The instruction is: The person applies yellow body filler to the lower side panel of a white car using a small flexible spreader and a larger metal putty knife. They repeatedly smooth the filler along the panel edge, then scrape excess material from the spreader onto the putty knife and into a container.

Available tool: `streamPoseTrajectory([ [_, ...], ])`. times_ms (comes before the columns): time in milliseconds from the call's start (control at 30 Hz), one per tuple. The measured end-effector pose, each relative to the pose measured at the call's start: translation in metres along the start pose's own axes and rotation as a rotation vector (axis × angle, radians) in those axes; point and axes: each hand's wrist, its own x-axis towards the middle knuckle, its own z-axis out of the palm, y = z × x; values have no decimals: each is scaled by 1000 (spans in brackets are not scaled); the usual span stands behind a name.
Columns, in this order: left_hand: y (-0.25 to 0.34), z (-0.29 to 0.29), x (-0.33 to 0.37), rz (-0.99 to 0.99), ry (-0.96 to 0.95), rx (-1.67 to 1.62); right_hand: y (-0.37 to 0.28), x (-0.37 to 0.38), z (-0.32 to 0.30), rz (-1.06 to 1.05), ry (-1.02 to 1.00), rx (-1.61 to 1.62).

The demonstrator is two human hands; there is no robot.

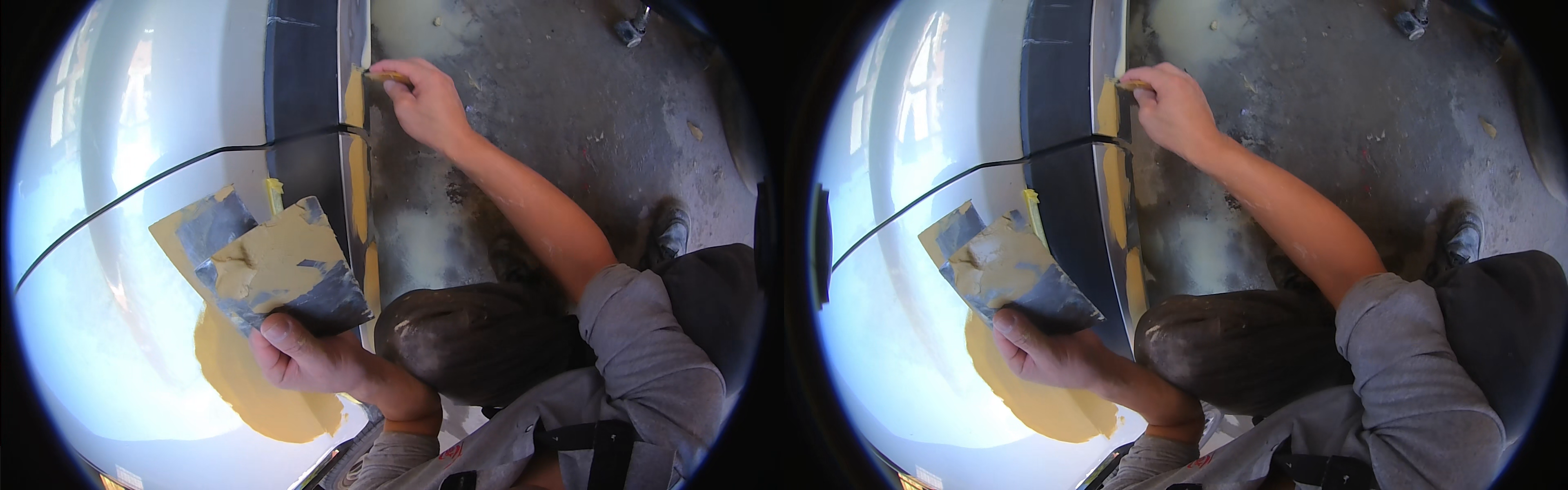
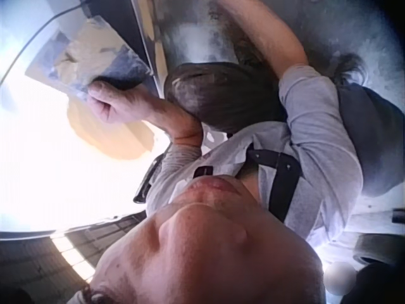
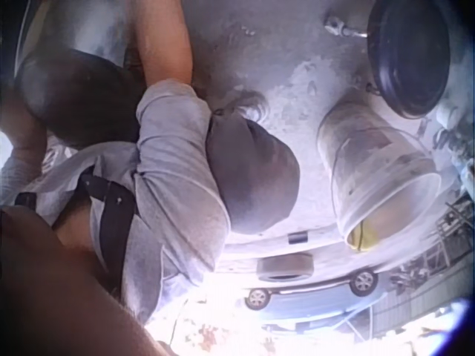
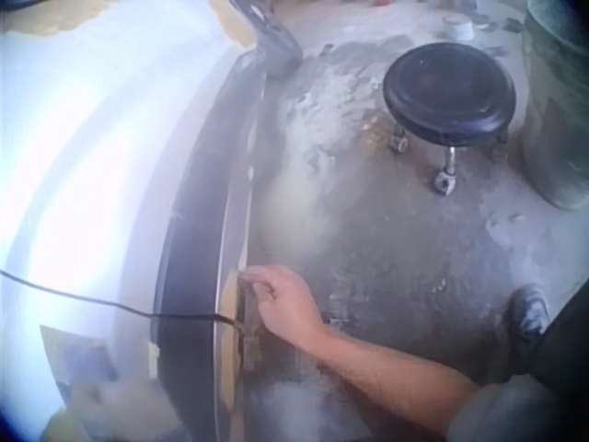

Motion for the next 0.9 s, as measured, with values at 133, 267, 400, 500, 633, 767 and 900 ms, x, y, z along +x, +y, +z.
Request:
streamPoseTrajectory([
  [133,-4,-8,0,-14,-28,0,-13,16,11,6,7,-113],
  [267,-2,-2,-4,-18,12,-39,-23,-9,19,-128,11,-139],
  [400,4,11,-3,6,48,-26,-27,-38,17,-171,-63,-111],
  [500,6,19,-2,-16,80,-43,-20,-45,8,-189,-105,-98],
  [633,7,18,-1,-12,24,-18,-2,-31,0,132,-100,192],
  [767,3,9,-2,-11,-6,-15,13,-3,8,371,-96,508],
  [900,0,2,-2,-8,-48,-25,13,-2,26,318,-59,607],
])
